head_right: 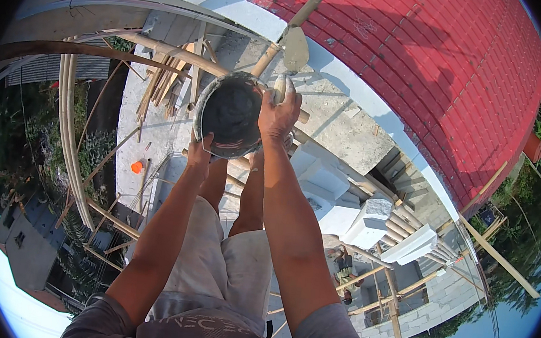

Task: The person applies mortar to the edge of a wall using a trowel, places decorative stone tiles along the top edge, and secures them by tapping them with the handle of a hammer.

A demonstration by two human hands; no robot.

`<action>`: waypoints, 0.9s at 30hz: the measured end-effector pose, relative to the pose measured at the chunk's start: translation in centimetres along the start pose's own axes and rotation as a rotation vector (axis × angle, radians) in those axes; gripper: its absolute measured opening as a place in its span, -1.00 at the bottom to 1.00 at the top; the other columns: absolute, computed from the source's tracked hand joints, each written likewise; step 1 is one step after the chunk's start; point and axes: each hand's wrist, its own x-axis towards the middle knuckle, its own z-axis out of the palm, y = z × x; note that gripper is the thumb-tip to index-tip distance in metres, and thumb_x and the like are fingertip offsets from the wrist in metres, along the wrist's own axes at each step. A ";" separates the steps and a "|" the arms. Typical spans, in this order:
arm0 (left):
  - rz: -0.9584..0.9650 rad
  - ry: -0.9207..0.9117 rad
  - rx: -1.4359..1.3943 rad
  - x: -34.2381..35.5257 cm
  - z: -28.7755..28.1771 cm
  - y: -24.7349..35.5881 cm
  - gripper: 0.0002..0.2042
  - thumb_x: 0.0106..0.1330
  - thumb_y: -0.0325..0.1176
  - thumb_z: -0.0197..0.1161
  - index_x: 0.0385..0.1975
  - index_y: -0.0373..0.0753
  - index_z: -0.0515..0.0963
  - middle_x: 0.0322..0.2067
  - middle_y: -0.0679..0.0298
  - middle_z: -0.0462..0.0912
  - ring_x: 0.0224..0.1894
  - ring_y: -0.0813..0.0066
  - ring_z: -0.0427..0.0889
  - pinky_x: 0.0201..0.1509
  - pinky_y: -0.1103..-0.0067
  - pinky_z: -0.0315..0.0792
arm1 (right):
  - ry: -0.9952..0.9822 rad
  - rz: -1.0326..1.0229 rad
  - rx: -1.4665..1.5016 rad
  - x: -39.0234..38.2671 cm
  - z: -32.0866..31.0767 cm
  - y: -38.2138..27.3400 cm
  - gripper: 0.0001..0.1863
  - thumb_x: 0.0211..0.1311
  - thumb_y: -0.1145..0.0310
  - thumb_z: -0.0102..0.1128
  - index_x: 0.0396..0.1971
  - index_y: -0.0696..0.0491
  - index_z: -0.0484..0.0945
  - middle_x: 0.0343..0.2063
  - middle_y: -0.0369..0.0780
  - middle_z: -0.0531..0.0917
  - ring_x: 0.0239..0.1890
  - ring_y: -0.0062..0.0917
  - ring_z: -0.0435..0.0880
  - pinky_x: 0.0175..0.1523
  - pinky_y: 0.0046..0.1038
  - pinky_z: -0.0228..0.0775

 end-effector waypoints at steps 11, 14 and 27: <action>-0.001 -0.040 -0.010 0.9 -1.1 -1.1 -0.40 0.35 -0.31 0.21 0.38 -0.10 0.18 0.15 0.12 0.47 0.08 0.28 0.54 0.03 0.40 0.53 | 0.062 -0.008 -0.032 1.2 -0.9 0.8 -0.46 0.08 0.26 0.25 0.10 0.11 0.53 -0.14 -0.03 0.59 -0.05 -0.12 0.60 0.09 -0.15 0.45; 0.020 -0.047 -0.008 1.4 -1.4 -1.5 -0.41 0.35 -0.30 0.22 0.37 -0.10 0.19 0.14 0.12 0.47 0.07 0.29 0.54 0.03 0.40 0.53 | 0.046 0.073 0.114 1.3 0.1 1.2 -0.48 0.09 0.27 0.26 0.09 0.12 0.53 -0.09 -0.02 0.59 -0.05 -0.11 0.60 0.08 -0.15 0.45; 0.082 -0.033 0.084 2.2 -2.4 -3.3 -0.48 0.37 -0.33 0.19 0.32 -0.11 0.24 0.08 0.20 0.52 0.01 0.38 0.58 -0.04 0.42 0.56 | 0.124 -0.002 0.200 0.5 2.9 2.1 -0.51 0.12 0.32 0.27 0.06 0.18 0.52 -0.12 0.01 0.60 -0.07 -0.07 0.61 0.04 -0.17 0.47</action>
